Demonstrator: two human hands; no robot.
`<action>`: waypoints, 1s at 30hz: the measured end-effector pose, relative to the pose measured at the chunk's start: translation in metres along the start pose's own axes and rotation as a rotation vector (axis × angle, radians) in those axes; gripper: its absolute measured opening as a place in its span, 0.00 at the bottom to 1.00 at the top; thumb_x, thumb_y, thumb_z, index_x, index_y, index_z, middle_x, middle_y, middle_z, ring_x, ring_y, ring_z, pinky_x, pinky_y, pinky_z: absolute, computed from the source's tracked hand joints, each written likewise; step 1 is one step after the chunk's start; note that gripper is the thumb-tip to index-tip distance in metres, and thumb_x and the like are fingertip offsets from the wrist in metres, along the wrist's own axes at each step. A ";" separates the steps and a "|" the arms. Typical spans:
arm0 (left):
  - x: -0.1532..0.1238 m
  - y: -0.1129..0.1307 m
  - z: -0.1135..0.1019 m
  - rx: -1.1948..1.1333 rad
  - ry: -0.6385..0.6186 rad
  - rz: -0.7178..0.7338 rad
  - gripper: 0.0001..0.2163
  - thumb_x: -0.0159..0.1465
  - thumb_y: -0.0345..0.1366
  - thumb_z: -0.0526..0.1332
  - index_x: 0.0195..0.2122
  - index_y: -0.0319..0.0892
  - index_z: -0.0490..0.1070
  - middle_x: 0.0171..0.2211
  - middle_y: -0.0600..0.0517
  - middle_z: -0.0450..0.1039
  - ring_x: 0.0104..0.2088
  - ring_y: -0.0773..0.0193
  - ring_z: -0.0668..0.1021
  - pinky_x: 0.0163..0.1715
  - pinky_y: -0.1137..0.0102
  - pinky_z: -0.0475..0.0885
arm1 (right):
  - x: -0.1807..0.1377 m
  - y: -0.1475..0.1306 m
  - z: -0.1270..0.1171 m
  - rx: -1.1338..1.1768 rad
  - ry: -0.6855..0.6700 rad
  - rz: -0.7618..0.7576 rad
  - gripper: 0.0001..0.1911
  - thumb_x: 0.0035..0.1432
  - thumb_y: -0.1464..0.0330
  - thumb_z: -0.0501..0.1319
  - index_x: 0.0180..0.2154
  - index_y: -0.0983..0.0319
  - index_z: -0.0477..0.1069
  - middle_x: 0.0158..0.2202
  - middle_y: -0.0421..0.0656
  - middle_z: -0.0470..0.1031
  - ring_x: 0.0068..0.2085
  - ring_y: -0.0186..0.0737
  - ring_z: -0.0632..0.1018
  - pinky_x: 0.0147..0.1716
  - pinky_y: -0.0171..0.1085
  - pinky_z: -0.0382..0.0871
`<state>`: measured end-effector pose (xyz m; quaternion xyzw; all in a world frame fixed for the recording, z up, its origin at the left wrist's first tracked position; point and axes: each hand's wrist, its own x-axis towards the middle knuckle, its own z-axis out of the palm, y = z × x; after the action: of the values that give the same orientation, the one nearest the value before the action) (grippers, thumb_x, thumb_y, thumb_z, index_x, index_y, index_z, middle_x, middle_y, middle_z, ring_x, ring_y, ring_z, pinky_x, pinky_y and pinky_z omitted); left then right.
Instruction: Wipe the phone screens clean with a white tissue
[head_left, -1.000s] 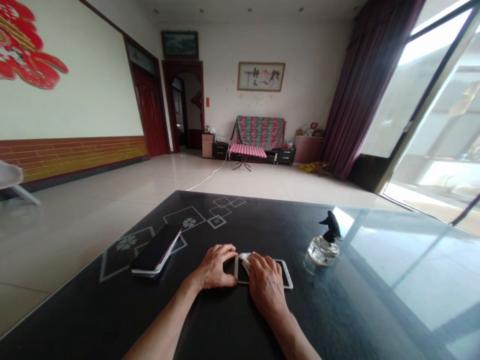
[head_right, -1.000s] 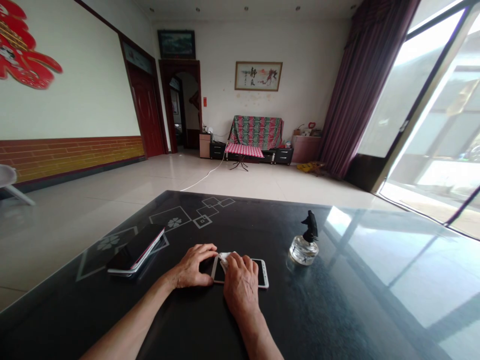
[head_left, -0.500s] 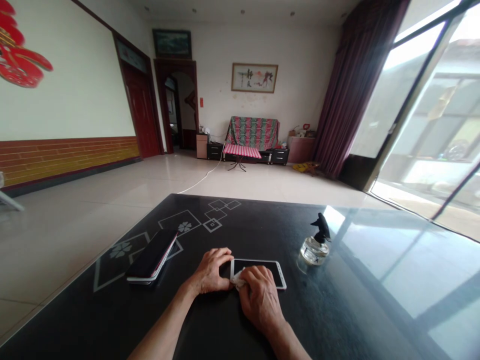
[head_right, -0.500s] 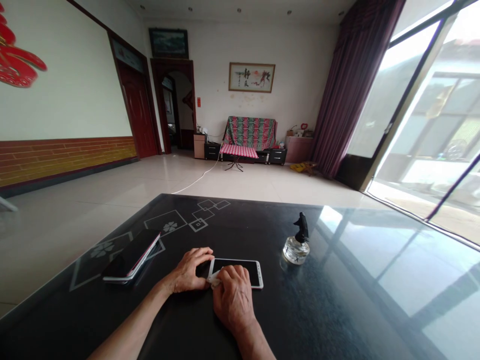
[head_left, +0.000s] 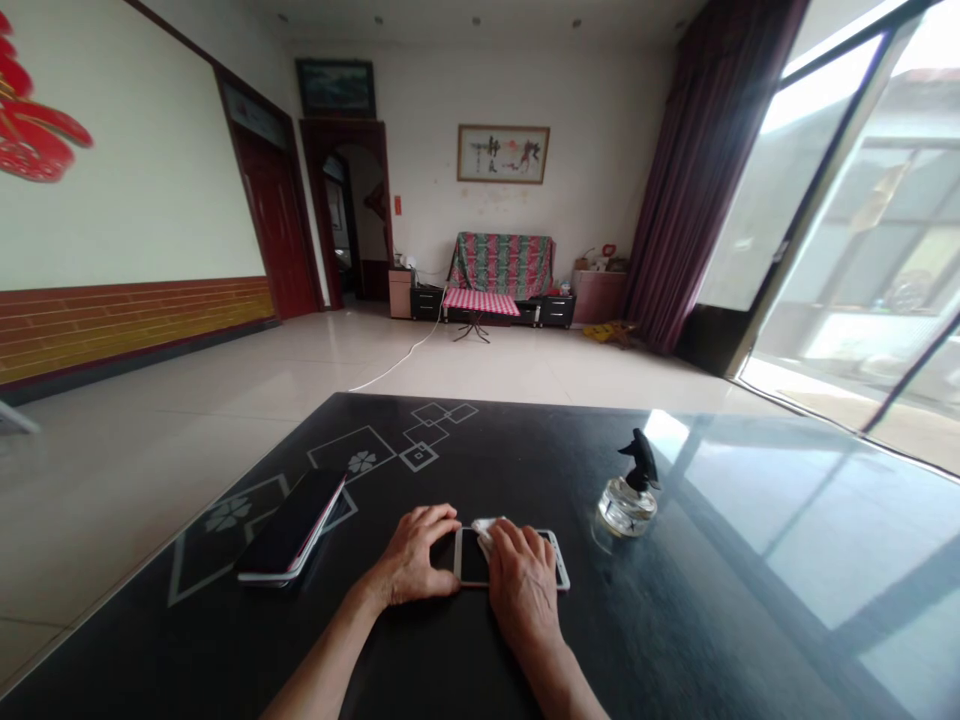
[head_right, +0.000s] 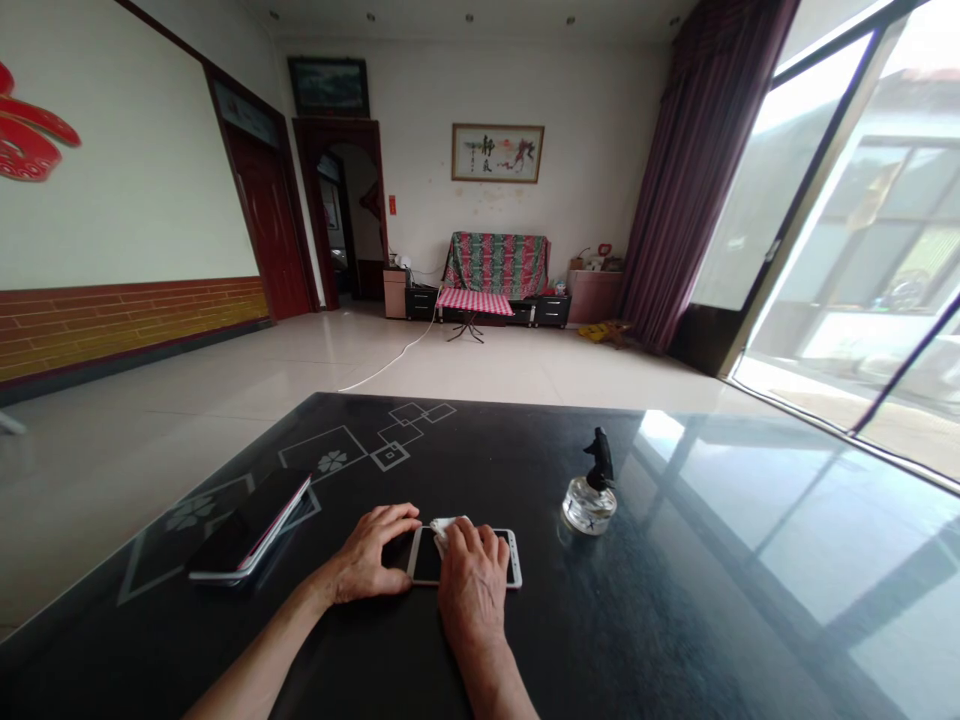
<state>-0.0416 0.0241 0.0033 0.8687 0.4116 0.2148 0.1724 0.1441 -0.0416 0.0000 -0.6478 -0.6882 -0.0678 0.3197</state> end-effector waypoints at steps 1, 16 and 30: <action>0.000 0.000 0.000 0.000 -0.001 -0.001 0.30 0.43 0.38 0.70 0.51 0.47 0.70 0.58 0.48 0.64 0.56 0.49 0.66 0.57 0.57 0.61 | 0.001 0.000 0.001 -0.017 -0.001 0.000 0.14 0.60 0.74 0.52 0.43 0.55 0.71 0.47 0.41 0.75 0.45 0.46 0.69 0.46 0.44 0.55; 0.001 -0.003 0.001 0.045 0.021 0.012 0.29 0.44 0.38 0.69 0.50 0.48 0.71 0.57 0.50 0.66 0.55 0.50 0.69 0.56 0.58 0.62 | -0.002 -0.007 -0.003 0.056 0.089 -0.039 0.08 0.53 0.77 0.55 0.31 0.60 0.69 0.33 0.44 0.71 0.39 0.43 0.67 0.43 0.42 0.55; -0.001 -0.003 -0.001 0.083 -0.006 0.045 0.32 0.46 0.39 0.68 0.55 0.46 0.67 0.58 0.47 0.65 0.56 0.49 0.68 0.57 0.57 0.61 | -0.005 -0.011 -0.012 0.135 0.055 -0.016 0.05 0.50 0.75 0.57 0.25 0.61 0.68 0.30 0.41 0.68 0.36 0.39 0.66 0.42 0.39 0.55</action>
<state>-0.0448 0.0257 0.0023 0.8849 0.4000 0.1986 0.1325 0.1381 -0.0538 0.0098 -0.6171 -0.6873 -0.0416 0.3808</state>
